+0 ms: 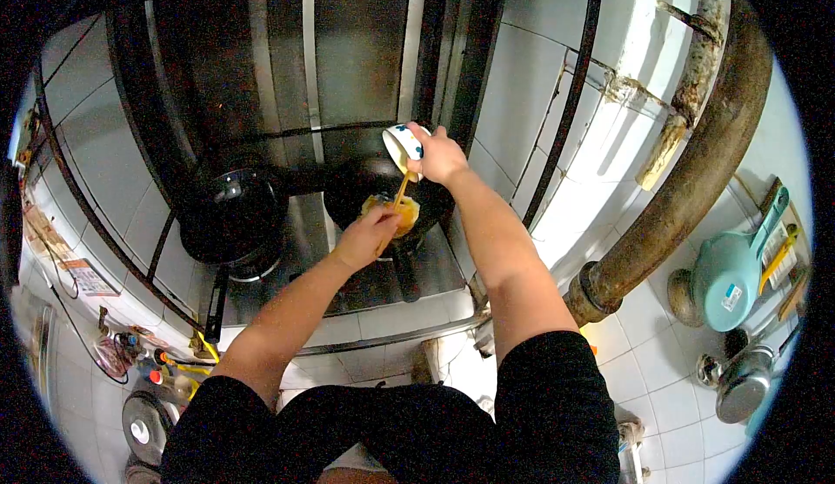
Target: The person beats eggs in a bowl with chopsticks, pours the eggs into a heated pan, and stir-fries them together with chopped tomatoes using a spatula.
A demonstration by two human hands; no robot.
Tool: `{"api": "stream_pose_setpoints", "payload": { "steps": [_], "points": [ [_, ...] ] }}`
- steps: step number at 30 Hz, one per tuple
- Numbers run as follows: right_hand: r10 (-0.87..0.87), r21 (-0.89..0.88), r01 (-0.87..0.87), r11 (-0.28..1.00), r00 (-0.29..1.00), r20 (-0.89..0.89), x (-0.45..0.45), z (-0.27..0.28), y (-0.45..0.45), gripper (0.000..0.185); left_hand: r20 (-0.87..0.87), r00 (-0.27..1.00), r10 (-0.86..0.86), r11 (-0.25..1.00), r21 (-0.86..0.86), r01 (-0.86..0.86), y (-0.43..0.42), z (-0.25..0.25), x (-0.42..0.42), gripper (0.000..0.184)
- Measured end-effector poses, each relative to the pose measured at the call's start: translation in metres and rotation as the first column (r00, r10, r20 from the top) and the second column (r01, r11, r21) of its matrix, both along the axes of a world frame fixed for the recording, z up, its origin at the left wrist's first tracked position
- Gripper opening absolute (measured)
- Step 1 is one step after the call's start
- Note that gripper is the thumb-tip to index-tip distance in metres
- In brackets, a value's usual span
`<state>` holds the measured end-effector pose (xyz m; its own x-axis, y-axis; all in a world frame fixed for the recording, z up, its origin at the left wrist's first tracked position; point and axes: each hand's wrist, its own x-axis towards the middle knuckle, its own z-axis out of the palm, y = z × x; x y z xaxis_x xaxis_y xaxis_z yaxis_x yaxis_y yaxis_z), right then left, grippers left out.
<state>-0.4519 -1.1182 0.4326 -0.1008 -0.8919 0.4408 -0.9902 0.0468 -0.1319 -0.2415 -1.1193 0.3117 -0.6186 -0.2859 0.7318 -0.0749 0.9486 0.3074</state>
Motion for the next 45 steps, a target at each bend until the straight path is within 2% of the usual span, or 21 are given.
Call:
{"api": "stream_pose_setpoints", "payload": {
  "steps": [2, 5, 8, 9, 12, 15, 18, 21, 24, 25, 28, 29, 32, 34, 35, 38, 40, 41, 42, 43, 45],
  "points": [
    [-0.010, 0.007, 0.010, 1.000, 1.000, -0.010, -0.001, 0.002, -0.003, 0.075, 0.034, 0.998, -0.062, 0.993, 0.104, 0.058, -0.002, 0.005, -0.001, 0.024],
    [-0.017, 0.061, 0.018, 0.998, 0.999, -0.027, 0.000, 0.008, -0.003, 0.075, 0.090, 0.993, -0.069, 0.990, 0.127, 0.057, 0.000, 0.009, 0.001, 0.024],
    [-0.034, 0.082, 0.037, 0.996, 0.999, -0.041, 0.003, 0.015, 0.001, 0.074, 0.265, 0.955, 0.132, 0.990, -0.077, -0.115, -0.016, 0.006, 0.011, 0.023],
    [-0.042, 0.077, 0.045, 0.996, 0.998, -0.043, 0.004, 0.017, 0.001, 0.074, 0.198, 0.973, 0.120, 0.992, -0.072, -0.107, -0.016, 0.007, 0.011, 0.024],
    [-0.018, 0.061, 0.022, 0.998, 0.998, -0.060, 0.003, 0.020, -0.001, 0.075, 0.022, 0.998, -0.054, 0.993, -0.104, 0.056, -0.006, 0.012, 0.005, 0.026],
    [-0.006, 0.093, 0.017, 0.996, 0.992, -0.127, 0.008, 0.024, 0.001, 0.075, 0.161, 0.986, 0.036, 0.999, -0.031, -0.032, -0.015, 0.015, 0.014, 0.024],
    [0.029, 0.096, -0.011, 0.995, 0.981, -0.189, 0.005, 0.025, 0.001, 0.074, -0.026, 0.999, -0.028, 0.999, 0.027, 0.028, -0.014, 0.021, 0.017, 0.023],
    [0.068, 0.097, -0.050, 0.994, 0.978, -0.198, 0.007, 0.022, 0.002, 0.076, -0.117, 0.982, -0.147, 0.989, 0.016, 0.150, -0.009, 0.033, 0.008, 0.022],
    [0.090, 0.124, -0.066, 0.990, 0.976, -0.200, 0.011, 0.021, 0.006, 0.076, -0.119, 0.985, -0.127, 0.986, 0.097, 0.139, -0.023, 0.039, -0.007, 0.020],
    [0.093, 0.136, -0.067, 0.989, 0.975, -0.201, 0.012, 0.020, 0.007, 0.076, -0.188, 0.974, -0.122, 0.982, 0.123, 0.147, -0.030, 0.041, -0.011, 0.017],
    [0.096, 0.131, -0.069, 0.989, 0.973, -0.210, 0.009, 0.010, 0.010, 0.075, -0.274, 0.962, -0.012, 0.958, 0.274, 0.090, -0.043, 0.045, -0.012, 0.015],
    [0.104, 0.113, -0.082, 0.990, 0.972, -0.209, 0.006, 0.005, 0.011, 0.076, -0.262, 0.964, 0.041, 0.962, 0.270, 0.032, -0.046, 0.046, -0.010, 0.015],
    [-0.021, 0.073, 0.029, 0.997, 0.994, -0.108, 0.008, -0.011, 0.022, 0.077, -0.266, 0.961, 0.071, 0.966, 0.259, 0.001, -0.052, 0.047, -0.004, 0.015],
    [-0.199, 0.016, 0.198, 0.980, 0.977, 0.076, 0.014, -0.025, 0.026, 0.079, -0.319, 0.943, 0.091, 0.985, 0.167, -0.038, -0.051, 0.050, -0.004, 0.015],
    [-0.253, -0.017, 0.263, 0.965, 0.942, 0.219, 0.015, -0.033, 0.028, 0.080, -0.325, 0.939, 0.111, 0.981, 0.189, -0.051, -0.049, 0.052, -0.005, 0.015],
    [-0.342, -0.011, 0.421, 0.907, 0.751, 0.565, 0.015, -0.056, 0.032, 0.083, -0.085, 0.983, 0.164, 0.959, 0.245, -0.139, -0.069, 0.037, -0.015, 0.016],
    [-0.303, -0.065, 0.459, 0.886, 0.680, 0.668, 0.009, -0.087, 0.034, 0.076, -0.075, 0.985, 0.154, 0.955, 0.265, -0.129, -0.088, 0.022, -0.021, 0.018],
    [-0.160, -0.139, 0.391, 0.910, 0.639, 0.752, -0.002, -0.109, 0.031, 0.077, -0.058, 0.986, 0.159, 0.959, 0.247, -0.140, -0.095, 0.020, -0.023, 0.018],
    [-0.014, -0.160, 0.334, 0.929, 0.464, 0.886, -0.007, -0.130, 0.028, 0.073, -0.036, 0.986, 0.161, 0.963, 0.227, -0.149, -0.102, 0.018, -0.024, 0.018],
    [0.031, -0.184, 0.344, 0.921, 0.405, 0.914, -0.002, -0.137, 0.036, 0.071, 0.064, 0.981, 0.184, 0.945, 0.265, -0.195, -0.105, 0.017, -0.023, 0.018],
    [0.122, -0.215, 0.351, 0.911, 0.270, 0.955, 0.006, -0.148, 0.051, 0.068, -0.131, 0.980, 0.150, 0.954, 0.278, -0.109, -0.108, 0.019, -0.020, 0.017]
  ]
}}
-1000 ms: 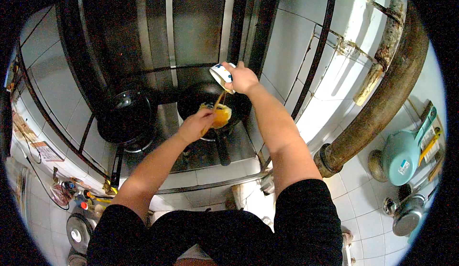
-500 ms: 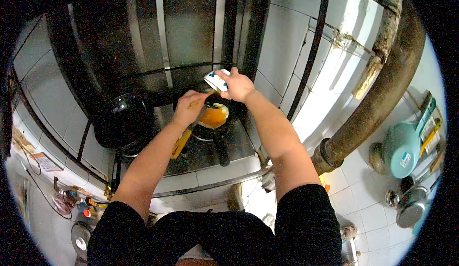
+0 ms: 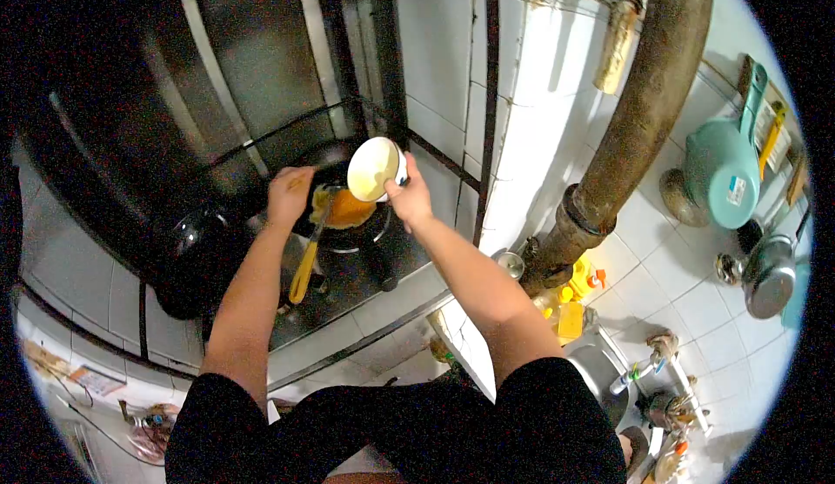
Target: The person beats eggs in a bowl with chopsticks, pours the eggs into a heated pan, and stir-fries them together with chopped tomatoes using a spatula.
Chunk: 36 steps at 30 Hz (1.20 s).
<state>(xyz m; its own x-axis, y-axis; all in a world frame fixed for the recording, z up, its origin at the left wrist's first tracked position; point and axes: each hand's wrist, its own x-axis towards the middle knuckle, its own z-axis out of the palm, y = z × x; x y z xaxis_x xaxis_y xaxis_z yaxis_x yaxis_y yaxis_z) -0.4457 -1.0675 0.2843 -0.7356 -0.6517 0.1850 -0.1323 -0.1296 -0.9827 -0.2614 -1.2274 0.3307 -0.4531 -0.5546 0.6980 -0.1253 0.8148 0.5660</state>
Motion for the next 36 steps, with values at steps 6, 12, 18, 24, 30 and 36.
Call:
{"api": "stream_pose_setpoints", "payload": {
  "steps": [6, 12, 18, 24, 30, 36],
  "points": [
    [0.136, -0.218, -0.052, 0.974, 0.911, 0.390, 0.035, 0.012, 0.073, 0.066, -0.214, 0.963, -0.164, 0.986, -0.053, 0.156, 0.097, 0.051, 0.038, 0.010],
    [0.142, -0.332, 0.044, 0.942, 0.846, 0.514, 0.069, -0.038, 0.206, 0.071, -0.037, 0.899, -0.437, 0.893, -0.140, 0.428, 0.240, 0.024, 0.059, 0.017],
    [-0.056, -0.188, 0.300, 0.935, 0.649, 0.759, 0.108, -0.134, 0.404, 0.069, 0.111, 0.641, -0.760, 0.650, 0.110, 0.752, 0.354, -0.085, 0.018, 0.016],
    [-0.373, 0.074, 0.575, 0.815, 0.423, 0.825, 0.101, -0.294, 0.602, 0.069, 0.041, 0.498, -0.866, 0.439, 0.538, 0.719, 0.498, -0.219, -0.043, 0.012],
    [-0.549, 0.304, 0.654, 0.693, 0.204, 0.810, 0.056, -0.399, 0.725, 0.067, -0.028, 0.467, -0.884, 0.205, 0.874, 0.441, 0.625, -0.313, -0.091, 0.016],
    [-0.560, 0.329, 0.700, 0.634, 0.122, 0.820, 0.009, -0.474, 0.739, 0.066, 0.083, 0.568, -0.819, 0.267, 0.931, 0.249, 0.676, -0.350, -0.112, 0.023]
  ]
}}
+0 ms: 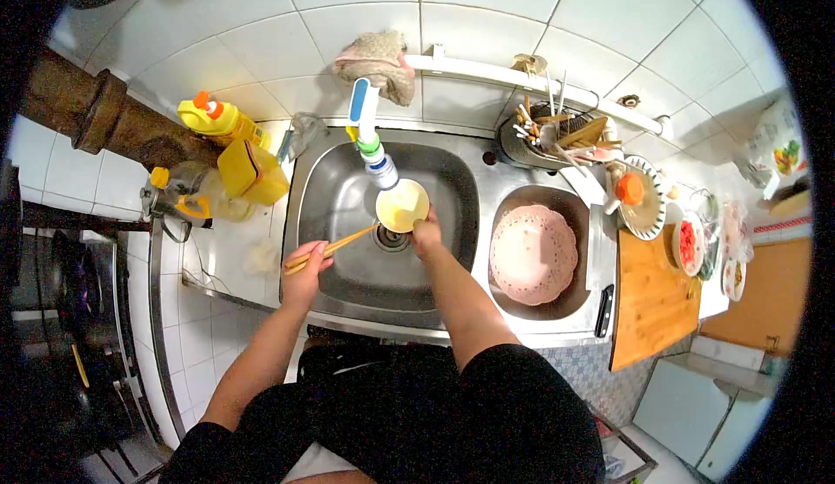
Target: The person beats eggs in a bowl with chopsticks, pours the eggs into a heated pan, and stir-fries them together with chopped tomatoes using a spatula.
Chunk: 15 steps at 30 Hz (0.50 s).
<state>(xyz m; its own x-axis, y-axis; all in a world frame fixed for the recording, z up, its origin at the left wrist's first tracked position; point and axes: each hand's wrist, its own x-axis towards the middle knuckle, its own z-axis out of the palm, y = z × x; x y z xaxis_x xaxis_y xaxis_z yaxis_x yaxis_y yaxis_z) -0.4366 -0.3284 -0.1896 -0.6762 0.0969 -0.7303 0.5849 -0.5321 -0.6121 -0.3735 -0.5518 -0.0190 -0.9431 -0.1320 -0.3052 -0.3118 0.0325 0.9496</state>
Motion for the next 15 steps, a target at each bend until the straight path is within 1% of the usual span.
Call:
{"api": "stream_pose_setpoints", "payload": {
  "steps": [3, 5, 8, 9, 11, 14, 15],
  "points": [
    [0.004, -0.034, -0.004, 0.999, 1.000, 0.008, -0.006, -0.024, -0.006, 0.060, 0.059, 0.997, 0.046, 0.998, -0.039, -0.044, 0.011, 0.000, -0.004, 0.025],
    [0.036, -0.024, -0.036, 0.999, 0.999, 0.001, -0.003, -0.033, -0.009, 0.056, 0.080, 0.992, 0.094, 0.995, -0.019, -0.093, 0.018, -0.002, -0.005, 0.025],
    [0.118, 0.068, -0.117, 0.991, 0.993, -0.001, 0.003, -0.033, -0.007, 0.053, 0.071, 0.986, 0.148, 0.988, 0.040, -0.151, 0.028, -0.013, -0.008, 0.026],
    [0.117, 0.084, -0.115, 0.990, 0.993, -0.021, 0.006, -0.035, -0.006, 0.053, 0.063, 0.985, 0.162, 0.984, 0.066, -0.166, 0.030, -0.020, -0.009, 0.026],
    [0.116, 0.124, -0.107, 0.986, 0.991, -0.063, 0.008, -0.037, -0.004, 0.054, 0.101, 0.981, 0.166, 0.982, 0.069, -0.174, 0.035, -0.036, -0.013, 0.025],
    [0.052, 0.277, -0.068, 0.958, 0.997, 0.064, 0.006, -0.050, -0.002, 0.048, 0.138, 0.977, 0.165, 0.982, 0.074, -0.176, 0.042, -0.057, -0.019, 0.024],
    [0.057, 0.461, -0.012, 0.887, 0.995, -0.082, 0.008, -0.038, 0.002, 0.046, 0.147, 0.975, 0.164, 0.981, 0.078, -0.176, 0.043, -0.062, -0.020, 0.024]
  ]
}}
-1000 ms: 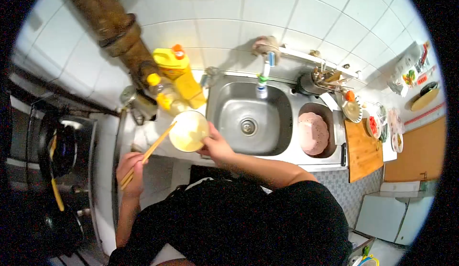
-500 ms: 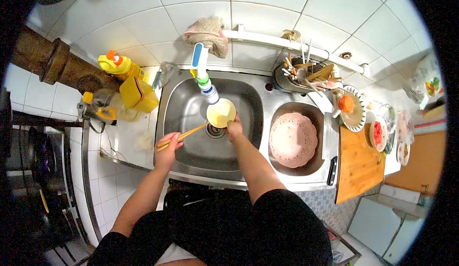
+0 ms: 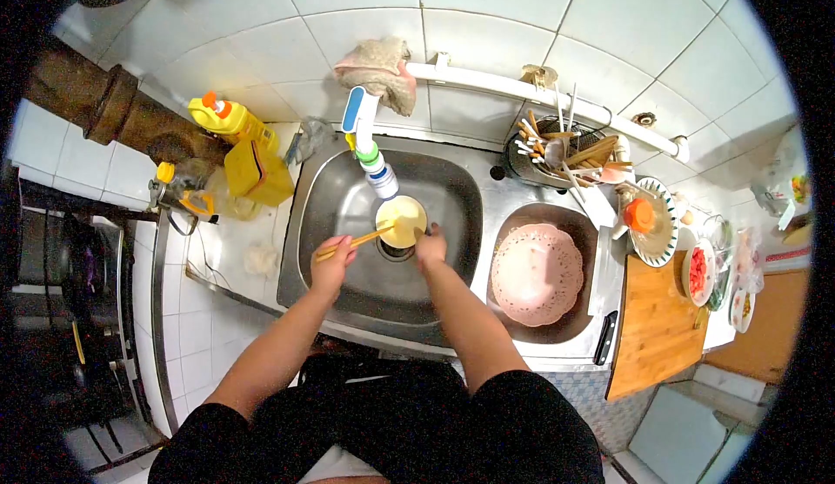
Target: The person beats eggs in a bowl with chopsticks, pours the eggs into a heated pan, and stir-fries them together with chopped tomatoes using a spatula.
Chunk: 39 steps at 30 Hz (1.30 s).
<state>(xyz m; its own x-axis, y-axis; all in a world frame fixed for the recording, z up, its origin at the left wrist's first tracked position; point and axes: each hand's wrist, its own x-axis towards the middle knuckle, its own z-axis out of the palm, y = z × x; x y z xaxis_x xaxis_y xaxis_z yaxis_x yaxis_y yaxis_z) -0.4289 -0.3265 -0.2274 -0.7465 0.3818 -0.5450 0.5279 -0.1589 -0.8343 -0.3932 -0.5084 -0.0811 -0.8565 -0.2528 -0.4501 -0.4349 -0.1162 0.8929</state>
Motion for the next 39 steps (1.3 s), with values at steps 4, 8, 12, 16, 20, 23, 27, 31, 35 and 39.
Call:
{"api": "stream_pose_setpoints", "payload": {
  "steps": [4, 8, 12, 16, 20, 23, 27, 31, 35, 39],
  "points": [
    [0.255, 0.452, 0.094, 0.887, 0.716, -0.650, -0.008, 0.199, 0.017, 0.041, -0.020, 1.000, 0.020, 1.000, 0.016, -0.020, 0.006, -0.006, -0.004, 0.026],
    [0.581, 0.688, 0.434, 0.582, 0.369, -0.725, -0.046, 0.341, -0.003, 0.037, -0.051, 0.997, 0.060, 0.995, 0.082, -0.055, 0.007, -0.003, -0.008, 0.027],
    [0.735, 0.809, 0.374, 0.453, 0.357, -0.576, -0.077, 0.344, -0.017, 0.026, -0.038, 0.985, 0.168, 0.970, 0.187, -0.158, 0.005, 0.000, -0.013, 0.024],
    [0.779, 0.811, 0.363, 0.459, 0.276, -0.564, -0.087, 0.336, -0.008, 0.024, -0.027, 0.977, 0.211, 0.932, 0.306, -0.193, 0.004, -0.002, -0.018, 0.028],
    [0.812, 0.818, 0.272, 0.507, 0.167, -0.559, -0.093, 0.334, 0.010, 0.026, -0.032, 0.981, 0.190, 0.941, 0.292, -0.173, 0.003, 0.001, -0.024, 0.027],
    [0.820, 0.825, 0.223, 0.519, 0.143, -0.555, -0.096, 0.331, 0.015, 0.027, -0.050, 0.984, 0.173, 0.947, 0.284, -0.152, 0.010, 0.001, -0.029, 0.024],
    [0.796, 0.807, 0.164, 0.568, 0.138, -0.589, -0.095, 0.329, 0.017, 0.026, -0.121, 0.990, 0.072, 0.963, 0.267, -0.038, 0.028, 0.017, -0.037, 0.021],
    [0.802, 0.802, 0.211, 0.559, 0.111, -0.588, -0.096, 0.329, 0.018, 0.025, -0.180, 0.984, -0.008, 0.982, 0.185, 0.042, 0.041, 0.025, -0.039, 0.020],
    [0.793, 0.800, 0.185, 0.570, 0.129, -0.595, -0.093, 0.331, 0.019, 0.025, -0.233, 0.972, -0.039, 0.993, 0.095, 0.063, 0.049, 0.038, -0.035, 0.018],
    [0.797, 0.801, 0.206, 0.562, 0.122, -0.591, -0.094, 0.328, 0.021, 0.026, -0.271, 0.957, -0.107, 0.993, 0.015, 0.115, 0.050, 0.045, -0.034, 0.019]
  ]
}}
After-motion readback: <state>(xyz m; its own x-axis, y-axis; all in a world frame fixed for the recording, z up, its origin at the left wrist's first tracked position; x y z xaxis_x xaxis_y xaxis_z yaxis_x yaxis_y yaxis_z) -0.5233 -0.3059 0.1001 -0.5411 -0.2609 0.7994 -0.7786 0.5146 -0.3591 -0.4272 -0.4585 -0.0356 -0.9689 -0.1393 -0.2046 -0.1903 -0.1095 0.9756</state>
